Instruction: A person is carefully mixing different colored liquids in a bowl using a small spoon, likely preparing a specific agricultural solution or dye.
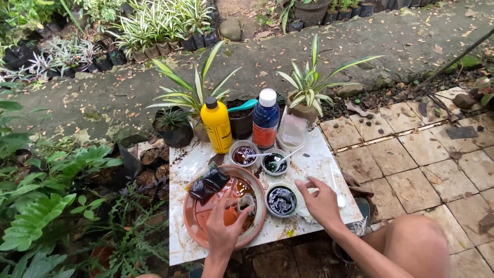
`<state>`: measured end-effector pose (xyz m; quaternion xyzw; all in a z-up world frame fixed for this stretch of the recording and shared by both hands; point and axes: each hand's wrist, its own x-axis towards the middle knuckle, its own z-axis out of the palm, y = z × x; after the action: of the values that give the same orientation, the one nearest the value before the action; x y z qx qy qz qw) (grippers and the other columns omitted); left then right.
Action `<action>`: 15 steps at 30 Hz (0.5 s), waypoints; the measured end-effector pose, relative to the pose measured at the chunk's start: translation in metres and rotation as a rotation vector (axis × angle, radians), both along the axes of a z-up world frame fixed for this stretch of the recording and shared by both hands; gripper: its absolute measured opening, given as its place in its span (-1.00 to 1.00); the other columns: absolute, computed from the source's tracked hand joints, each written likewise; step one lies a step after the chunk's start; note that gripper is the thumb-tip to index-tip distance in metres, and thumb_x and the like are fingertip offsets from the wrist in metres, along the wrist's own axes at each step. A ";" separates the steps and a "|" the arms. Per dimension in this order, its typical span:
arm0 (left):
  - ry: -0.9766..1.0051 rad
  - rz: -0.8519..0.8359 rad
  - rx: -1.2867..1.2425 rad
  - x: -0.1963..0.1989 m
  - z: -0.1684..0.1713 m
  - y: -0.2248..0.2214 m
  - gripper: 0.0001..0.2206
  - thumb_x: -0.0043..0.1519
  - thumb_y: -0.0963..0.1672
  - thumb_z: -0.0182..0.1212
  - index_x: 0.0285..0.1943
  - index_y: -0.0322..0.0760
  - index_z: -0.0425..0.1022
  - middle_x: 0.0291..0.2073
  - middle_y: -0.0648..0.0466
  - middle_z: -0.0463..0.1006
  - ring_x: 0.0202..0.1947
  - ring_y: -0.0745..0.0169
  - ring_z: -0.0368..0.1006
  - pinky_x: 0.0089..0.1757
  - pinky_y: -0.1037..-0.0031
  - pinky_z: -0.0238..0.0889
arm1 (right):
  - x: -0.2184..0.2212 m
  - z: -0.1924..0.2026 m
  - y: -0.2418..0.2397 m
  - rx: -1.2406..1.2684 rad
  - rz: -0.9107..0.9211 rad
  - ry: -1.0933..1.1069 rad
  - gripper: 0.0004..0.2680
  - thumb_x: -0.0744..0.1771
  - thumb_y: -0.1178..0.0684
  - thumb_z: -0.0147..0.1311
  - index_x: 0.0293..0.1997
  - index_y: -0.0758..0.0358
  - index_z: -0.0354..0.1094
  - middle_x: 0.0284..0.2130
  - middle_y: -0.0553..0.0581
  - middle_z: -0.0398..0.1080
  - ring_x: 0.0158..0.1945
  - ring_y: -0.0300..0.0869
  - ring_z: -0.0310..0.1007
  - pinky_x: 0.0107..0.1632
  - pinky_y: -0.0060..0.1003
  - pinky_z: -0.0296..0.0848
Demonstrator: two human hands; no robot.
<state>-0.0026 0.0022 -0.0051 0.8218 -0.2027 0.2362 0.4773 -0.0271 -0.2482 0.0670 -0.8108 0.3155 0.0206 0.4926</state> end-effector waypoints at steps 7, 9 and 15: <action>-0.048 -0.026 -0.025 0.004 0.007 0.001 -0.37 0.10 -0.04 0.45 0.32 -0.34 0.31 -0.15 0.05 0.66 -0.09 0.22 0.61 0.06 0.35 0.48 | -0.012 0.041 -0.001 -0.062 -0.176 -0.472 -0.34 0.28 -0.35 -0.24 0.48 0.25 -0.25 0.30 0.39 0.06 0.09 0.14 0.34 -0.02 0.15 0.45; -0.053 -0.023 -0.032 0.004 0.007 0.002 -0.36 0.11 -0.04 0.44 0.34 -0.34 0.30 -0.15 0.05 0.66 -0.07 0.20 0.61 0.10 0.31 0.45 | -0.024 0.026 -0.030 -0.126 -0.162 -0.637 -0.35 0.29 -0.32 -0.24 0.47 0.33 -0.29 0.30 0.40 0.07 0.07 0.10 0.31 -0.08 0.09 0.48; -0.090 0.003 0.006 0.006 0.006 0.001 -0.38 0.09 -0.04 0.46 0.31 -0.29 0.34 -0.18 0.04 0.67 -0.14 0.26 0.61 0.03 0.41 0.50 | -0.152 -0.043 -0.176 1.158 0.663 -1.194 -0.52 0.48 -0.18 -0.52 0.56 0.27 -0.46 0.53 0.25 -0.37 0.59 0.12 -0.40 0.62 0.14 -0.46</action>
<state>0.0033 0.0029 0.0012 0.8120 -0.2237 0.2731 0.4648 -0.1789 -0.4241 0.0240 -0.3600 -0.3038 -0.1076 0.8755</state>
